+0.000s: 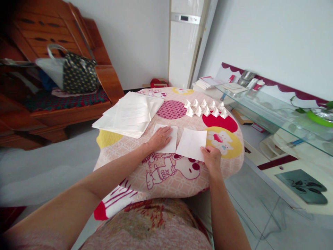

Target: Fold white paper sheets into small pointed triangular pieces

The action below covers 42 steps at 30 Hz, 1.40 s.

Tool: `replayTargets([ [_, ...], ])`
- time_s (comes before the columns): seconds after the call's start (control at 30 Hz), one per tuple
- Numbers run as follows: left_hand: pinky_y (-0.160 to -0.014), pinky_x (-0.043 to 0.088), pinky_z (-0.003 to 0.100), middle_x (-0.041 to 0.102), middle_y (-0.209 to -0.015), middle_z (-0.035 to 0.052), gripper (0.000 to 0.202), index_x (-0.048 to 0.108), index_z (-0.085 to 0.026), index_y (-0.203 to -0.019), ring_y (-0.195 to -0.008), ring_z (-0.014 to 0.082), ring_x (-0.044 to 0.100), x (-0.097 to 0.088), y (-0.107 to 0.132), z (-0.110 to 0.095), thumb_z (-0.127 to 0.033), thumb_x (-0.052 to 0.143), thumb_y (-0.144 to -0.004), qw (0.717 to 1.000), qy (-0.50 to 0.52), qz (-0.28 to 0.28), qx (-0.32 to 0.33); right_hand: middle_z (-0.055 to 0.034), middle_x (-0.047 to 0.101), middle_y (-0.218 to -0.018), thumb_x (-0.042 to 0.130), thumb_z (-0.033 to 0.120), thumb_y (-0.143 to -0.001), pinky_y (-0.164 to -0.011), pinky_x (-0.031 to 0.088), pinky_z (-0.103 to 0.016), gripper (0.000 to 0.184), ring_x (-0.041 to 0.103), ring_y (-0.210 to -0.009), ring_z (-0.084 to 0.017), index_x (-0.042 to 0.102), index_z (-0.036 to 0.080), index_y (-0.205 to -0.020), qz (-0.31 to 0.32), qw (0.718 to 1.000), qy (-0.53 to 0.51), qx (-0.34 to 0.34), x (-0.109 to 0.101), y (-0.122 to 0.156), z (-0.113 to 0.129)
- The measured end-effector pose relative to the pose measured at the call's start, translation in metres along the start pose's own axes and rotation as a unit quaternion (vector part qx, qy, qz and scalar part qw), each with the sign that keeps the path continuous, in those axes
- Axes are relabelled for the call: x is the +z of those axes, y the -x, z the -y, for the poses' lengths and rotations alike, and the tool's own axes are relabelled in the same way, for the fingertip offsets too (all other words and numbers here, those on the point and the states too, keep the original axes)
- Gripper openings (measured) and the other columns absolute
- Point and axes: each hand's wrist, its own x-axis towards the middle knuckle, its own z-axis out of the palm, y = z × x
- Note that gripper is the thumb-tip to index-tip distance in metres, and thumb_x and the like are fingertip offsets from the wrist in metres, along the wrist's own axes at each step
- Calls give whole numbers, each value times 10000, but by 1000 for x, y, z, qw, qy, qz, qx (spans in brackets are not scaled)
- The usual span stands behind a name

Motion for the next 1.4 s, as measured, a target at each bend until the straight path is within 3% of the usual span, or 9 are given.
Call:
replayTargets([
  [0.3,-1254,304,476,518,-1553,191,486,512,-92,-1471,-1472,291,450,-1,0,1,-281,430,-1031,1000,-7,-9,8,-15,535,-483,599,453,-727,-391,336,-297,304,467,-425,-164,598,202,-554,-2,1000,-12,9,-1,1,1],
  [0.53,-1250,316,470,525,-1546,193,477,521,-86,-1459,-1462,290,465,-1,-1,1,-274,452,-1025,1000,-2,-14,4,-32,578,-515,613,496,-726,-407,377,-313,319,520,-449,-195,641,198,-618,-8,999,-25,20,0,-4,-17],
  [0.67,-1205,379,437,559,-1500,205,456,549,-80,-1414,-1391,302,522,-10,-2,9,-276,510,-1004,998,-6,-49,-41,-16,528,-471,636,505,-740,-436,347,-308,337,497,-484,-190,610,212,-576,-32,999,-19,-5,2,-8,-28],
  [0.83,-1050,492,497,634,-1344,225,473,560,-100,-1351,-1270,384,566,-23,3,20,-380,598,-973,985,-53,-82,-143,-13,536,-472,636,500,-769,-446,343,-317,336,495,-497,-202,623,225,-577,-19,999,-25,-34,1,-10,-32],
  [0.93,-1028,507,498,653,-1302,208,477,564,-138,-1339,-1261,383,571,-21,4,25,-410,635,-954,986,-48,-74,-143,-12,535,-466,641,514,-754,-454,335,-315,347,488,-499,-202,622,228,-558,-28,998,-21,-46,1,-11,-32],
  [1.03,-1091,485,491,642,-1342,196,496,567,-132,-1362,-1271,353,585,-13,0,30,-337,672,-923,989,-9,-83,-125,-19,555,-486,630,546,-744,-479,336,-311,378,496,-511,-200,635,214,-564,-33,998,-11,-50,1,-11,-31],
  [1.2,-1150,486,413,650,-1386,124,568,577,-166,-1414,-1291,254,611,-12,-9,39,-88,606,-852,977,113,-157,-94,-21,549,-495,591,599,-738,-523,337,-314,437,498,-531,-201,648,196,-577,-30,999,17,-41,1,-10,-29],
  [1.3,-1162,480,409,652,-1401,133,570,577,-141,-1421,-1307,249,609,-31,-15,55,-81,579,-854,951,151,-245,-117,-22,554,-502,591,600,-727,-528,338,-318,434,500,-537,-202,652,196,-580,-28,999,14,-37,1,-10,-28],
  [1.4,-1127,508,435,672,-1370,143,561,595,-141,-1392,-1270,264,635,-58,-19,84,-78,586,-835,918,176,-308,-175,-25,583,-532,616,573,-717,-536,353,-320,405,506,-552,-202,672,188,-606,-27,999,-11,-36,0,-8,-26],
])
